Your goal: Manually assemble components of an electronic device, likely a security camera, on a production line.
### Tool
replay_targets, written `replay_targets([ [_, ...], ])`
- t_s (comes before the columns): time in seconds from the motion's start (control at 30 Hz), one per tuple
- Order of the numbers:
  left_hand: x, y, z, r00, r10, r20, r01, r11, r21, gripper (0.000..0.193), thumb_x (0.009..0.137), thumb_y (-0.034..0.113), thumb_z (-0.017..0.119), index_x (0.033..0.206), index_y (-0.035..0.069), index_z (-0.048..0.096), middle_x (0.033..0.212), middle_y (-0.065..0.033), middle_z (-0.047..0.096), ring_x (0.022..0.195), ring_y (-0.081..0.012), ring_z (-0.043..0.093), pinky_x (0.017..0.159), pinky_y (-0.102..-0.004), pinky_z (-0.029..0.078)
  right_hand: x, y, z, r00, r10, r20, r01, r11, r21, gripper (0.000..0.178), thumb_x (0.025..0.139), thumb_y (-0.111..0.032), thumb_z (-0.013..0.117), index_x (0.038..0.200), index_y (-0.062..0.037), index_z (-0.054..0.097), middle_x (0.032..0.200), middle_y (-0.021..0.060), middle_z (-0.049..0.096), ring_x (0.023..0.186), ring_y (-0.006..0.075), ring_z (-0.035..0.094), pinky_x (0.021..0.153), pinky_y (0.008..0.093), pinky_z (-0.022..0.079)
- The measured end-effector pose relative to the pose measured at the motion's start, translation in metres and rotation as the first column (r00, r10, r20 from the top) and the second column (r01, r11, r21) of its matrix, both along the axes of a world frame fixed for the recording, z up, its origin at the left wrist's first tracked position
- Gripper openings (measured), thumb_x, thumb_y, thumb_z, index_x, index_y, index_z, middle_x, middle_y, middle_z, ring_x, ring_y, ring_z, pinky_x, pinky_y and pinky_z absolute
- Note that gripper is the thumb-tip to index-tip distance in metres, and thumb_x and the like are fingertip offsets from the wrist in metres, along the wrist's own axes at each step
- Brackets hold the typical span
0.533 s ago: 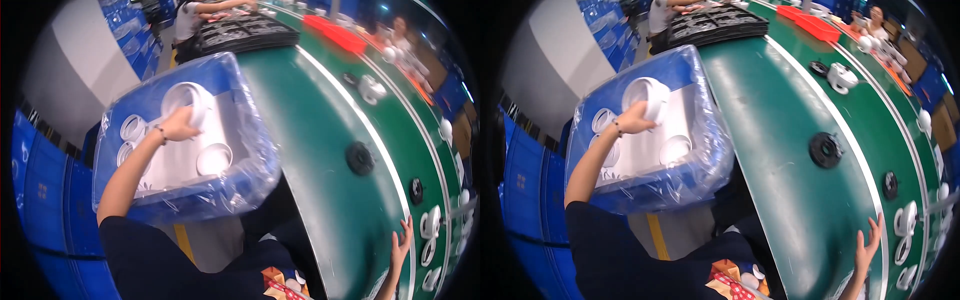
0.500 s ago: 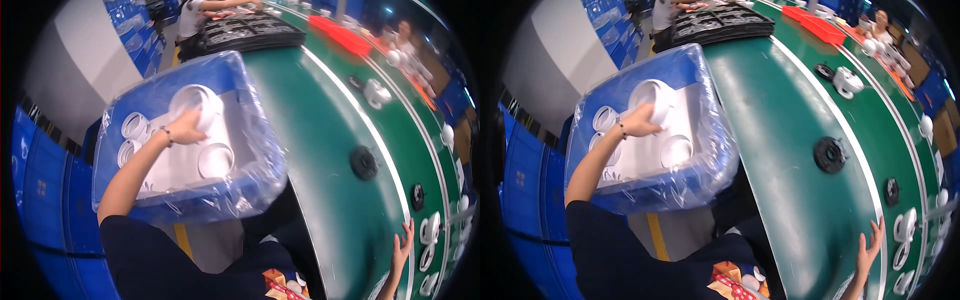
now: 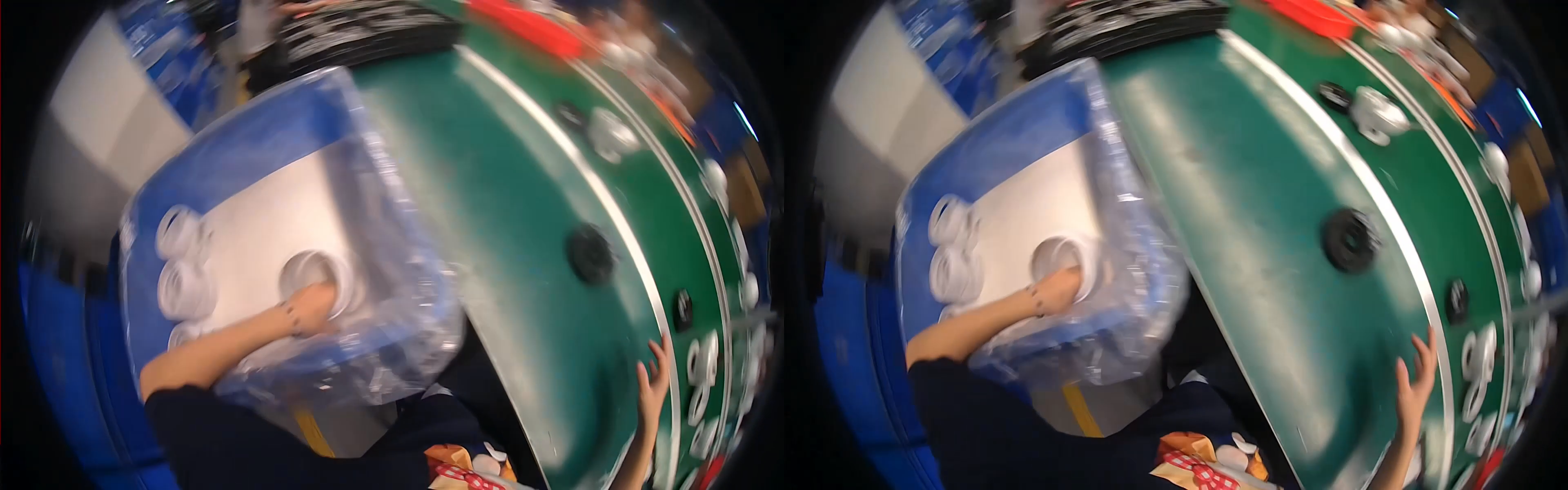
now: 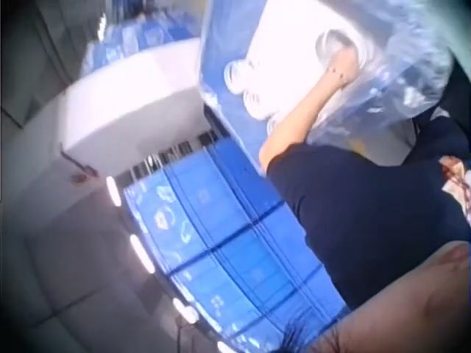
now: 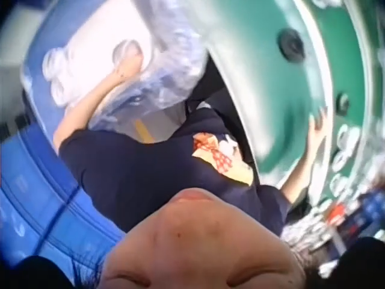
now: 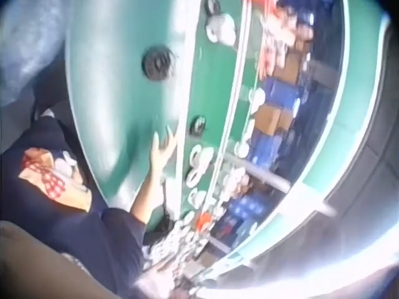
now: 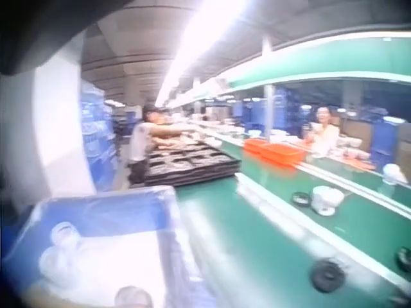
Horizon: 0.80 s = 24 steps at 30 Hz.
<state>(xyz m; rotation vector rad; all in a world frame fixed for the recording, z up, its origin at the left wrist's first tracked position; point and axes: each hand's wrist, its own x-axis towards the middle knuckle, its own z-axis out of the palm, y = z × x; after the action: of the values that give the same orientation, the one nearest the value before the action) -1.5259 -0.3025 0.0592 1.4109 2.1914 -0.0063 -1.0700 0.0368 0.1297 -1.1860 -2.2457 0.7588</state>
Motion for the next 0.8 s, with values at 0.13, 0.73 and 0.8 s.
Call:
replay_targets([
  [0.13, 0.016, 0.153, -0.002, 0.883, -0.461, 0.089, 0.458, 0.888, 0.046, 0.024, 0.065, 0.008, 0.054, 0.088, 0.000, 0.050, 0.089, -0.0178, 0.057, 0.080, -0.0347, 0.055, 0.067, -0.0408, 0.045, -0.029, 0.005, -0.017, 0.989, 0.072, 0.126, -0.092, 0.982, 0.165, 0.042, 0.068, -0.021, 0.065, 0.107, -0.0091, 0.054, 0.128, 0.0170, 0.036, 0.118, 0.0334, 0.033, 0.096, 0.0417, 0.027],
  [0.73, 0.319, 0.345, 0.123, -0.318, -0.728, 0.607, 0.866, 0.037, 0.499, 0.039, 0.071, 0.008, 0.052, 0.107, 0.004, 0.038, 0.080, -0.0111, 0.052, 0.065, -0.0249, 0.051, 0.057, -0.0340, 0.041, 0.041, -0.045, -0.030, 0.939, -0.080, -0.333, 0.110, 0.991, 0.072, 0.043, 0.070, -0.025, 0.062, 0.106, -0.0048, 0.048, 0.133, 0.0230, 0.022, 0.122, 0.0373, 0.021, 0.098, 0.0435, 0.024],
  [0.8, 0.307, 0.340, 0.134, -0.327, -0.675, 0.661, 0.851, 0.094, 0.517, 0.041, 0.071, 0.008, 0.052, 0.109, 0.005, 0.037, 0.078, -0.0104, 0.052, 0.063, -0.0238, 0.050, 0.056, -0.0332, 0.041, 0.039, -0.048, -0.022, 0.938, -0.082, -0.338, 0.103, 0.994, 0.045, 0.043, 0.070, -0.025, 0.062, 0.106, -0.0049, 0.049, 0.133, 0.0230, 0.021, 0.122, 0.0373, 0.020, 0.098, 0.0434, 0.023],
])
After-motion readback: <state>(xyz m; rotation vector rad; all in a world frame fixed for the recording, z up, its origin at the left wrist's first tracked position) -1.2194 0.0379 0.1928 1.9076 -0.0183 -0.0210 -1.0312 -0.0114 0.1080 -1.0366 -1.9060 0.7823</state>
